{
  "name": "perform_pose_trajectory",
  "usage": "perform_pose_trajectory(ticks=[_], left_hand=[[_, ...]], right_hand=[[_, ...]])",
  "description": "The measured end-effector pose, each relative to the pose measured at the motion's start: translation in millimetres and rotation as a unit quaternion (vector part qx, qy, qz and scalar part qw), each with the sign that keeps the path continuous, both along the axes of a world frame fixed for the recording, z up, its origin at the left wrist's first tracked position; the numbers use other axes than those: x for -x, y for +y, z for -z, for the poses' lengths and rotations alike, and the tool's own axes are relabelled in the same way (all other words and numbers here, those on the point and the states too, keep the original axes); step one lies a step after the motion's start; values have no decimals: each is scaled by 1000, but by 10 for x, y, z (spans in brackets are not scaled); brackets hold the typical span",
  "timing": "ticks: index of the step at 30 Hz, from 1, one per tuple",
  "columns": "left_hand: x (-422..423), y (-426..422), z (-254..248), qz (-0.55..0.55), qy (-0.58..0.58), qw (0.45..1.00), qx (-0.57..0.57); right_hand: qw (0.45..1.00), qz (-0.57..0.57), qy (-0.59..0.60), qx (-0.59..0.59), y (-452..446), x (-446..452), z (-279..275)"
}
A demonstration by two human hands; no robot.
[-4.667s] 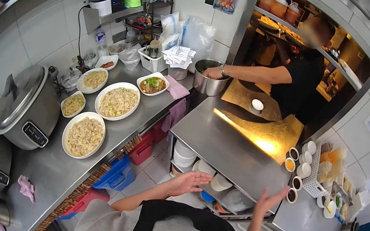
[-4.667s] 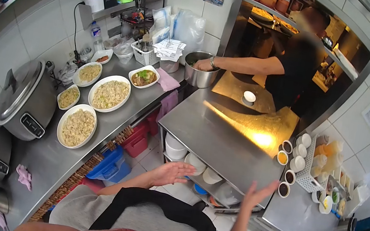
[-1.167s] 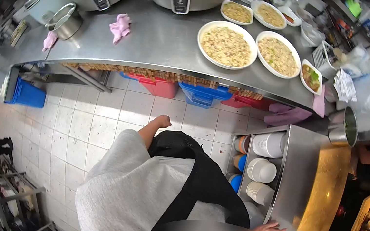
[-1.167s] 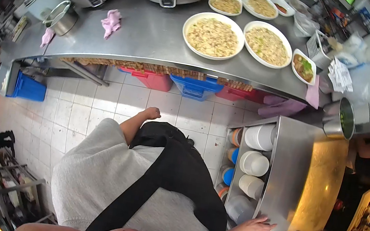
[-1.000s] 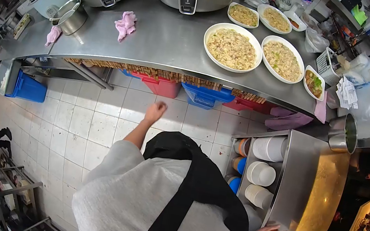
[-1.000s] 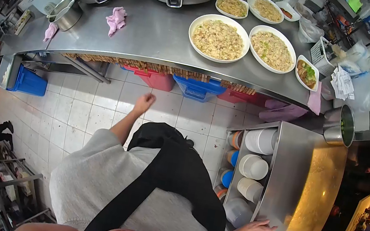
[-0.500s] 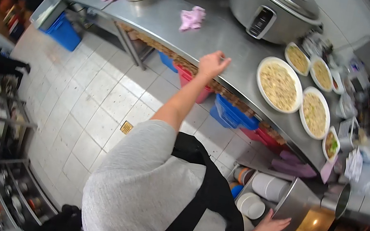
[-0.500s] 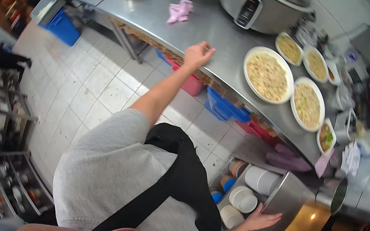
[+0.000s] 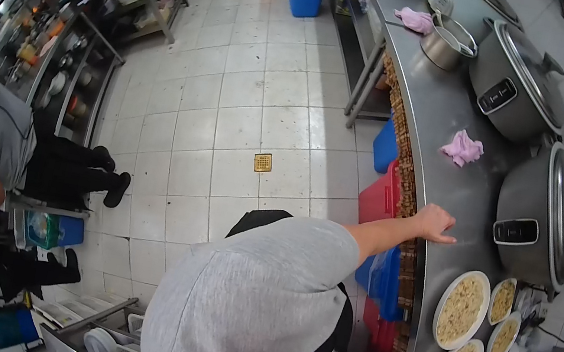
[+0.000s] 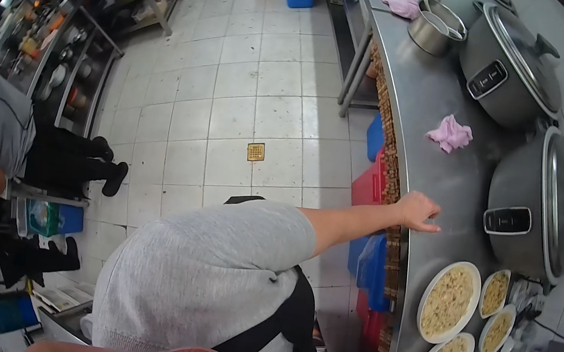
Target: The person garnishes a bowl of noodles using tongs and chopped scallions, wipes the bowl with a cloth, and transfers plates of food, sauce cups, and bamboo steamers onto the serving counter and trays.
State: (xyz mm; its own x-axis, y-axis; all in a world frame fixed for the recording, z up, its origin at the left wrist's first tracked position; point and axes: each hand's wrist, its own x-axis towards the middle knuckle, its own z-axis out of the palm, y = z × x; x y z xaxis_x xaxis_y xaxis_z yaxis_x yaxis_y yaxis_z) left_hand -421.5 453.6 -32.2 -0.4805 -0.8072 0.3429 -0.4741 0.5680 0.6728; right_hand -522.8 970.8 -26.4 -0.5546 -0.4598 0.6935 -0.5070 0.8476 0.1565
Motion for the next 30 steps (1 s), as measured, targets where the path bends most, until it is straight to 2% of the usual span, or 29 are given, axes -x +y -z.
perform_pose_trajectory(ticks=[10, 12, 15, 16, 19, 20, 21, 22, 23, 25, 27, 28, 29, 30], left_hand=[[25, -55, 22, 11, -29, 999, -19], [55, -82, 47, -5, -11, 999, -52], [115, -189, 93, -31, 47, 994, -97], [123, -229, -8, -45, 56, 987, -146], [161, -711, 10, -93, 144, 985, -32], [136, -950, -51, -85, 134, 977, 141], [160, -1152, -99, -119, 112, 969, 185], [156, -1423, -78, -155, 54, 966, 199], [140, -1581, -169, -150, 49, 970, 186], [177, -1924, -13, -154, 14, 975, 162], [283, -2054, 74, -146, -103, 984, 9], [434, -1999, 202, -179, -226, 955, 75], [602, -1917, 233, -170, -228, 956, 74], [771, -1835, 274, -105, -208, 963, 138]], right_hand=[[997, -76, -33, 6, -413, 776, -13], [995, -86, -39, 14, -476, 877, -7], [988, -62, -132, 44, -478, 1061, 132], [984, -77, -145, 76, -477, 1089, 178], [962, -110, -203, 143, -581, 997, 111], [957, -94, -229, 150, -629, 945, 38], [951, -77, -256, 156, -657, 887, -49], [949, -57, -268, 157, -675, 825, -138], [946, -42, -279, 158, -689, 792, -203], [953, -7, -264, 150, -619, 764, -263], [954, 12, -254, 161, -586, 740, -325], [954, 19, -247, 171, -565, 722, -335], [953, 28, -248, 170, -591, 691, -351], [952, 46, -244, 178, -613, 663, -376]])
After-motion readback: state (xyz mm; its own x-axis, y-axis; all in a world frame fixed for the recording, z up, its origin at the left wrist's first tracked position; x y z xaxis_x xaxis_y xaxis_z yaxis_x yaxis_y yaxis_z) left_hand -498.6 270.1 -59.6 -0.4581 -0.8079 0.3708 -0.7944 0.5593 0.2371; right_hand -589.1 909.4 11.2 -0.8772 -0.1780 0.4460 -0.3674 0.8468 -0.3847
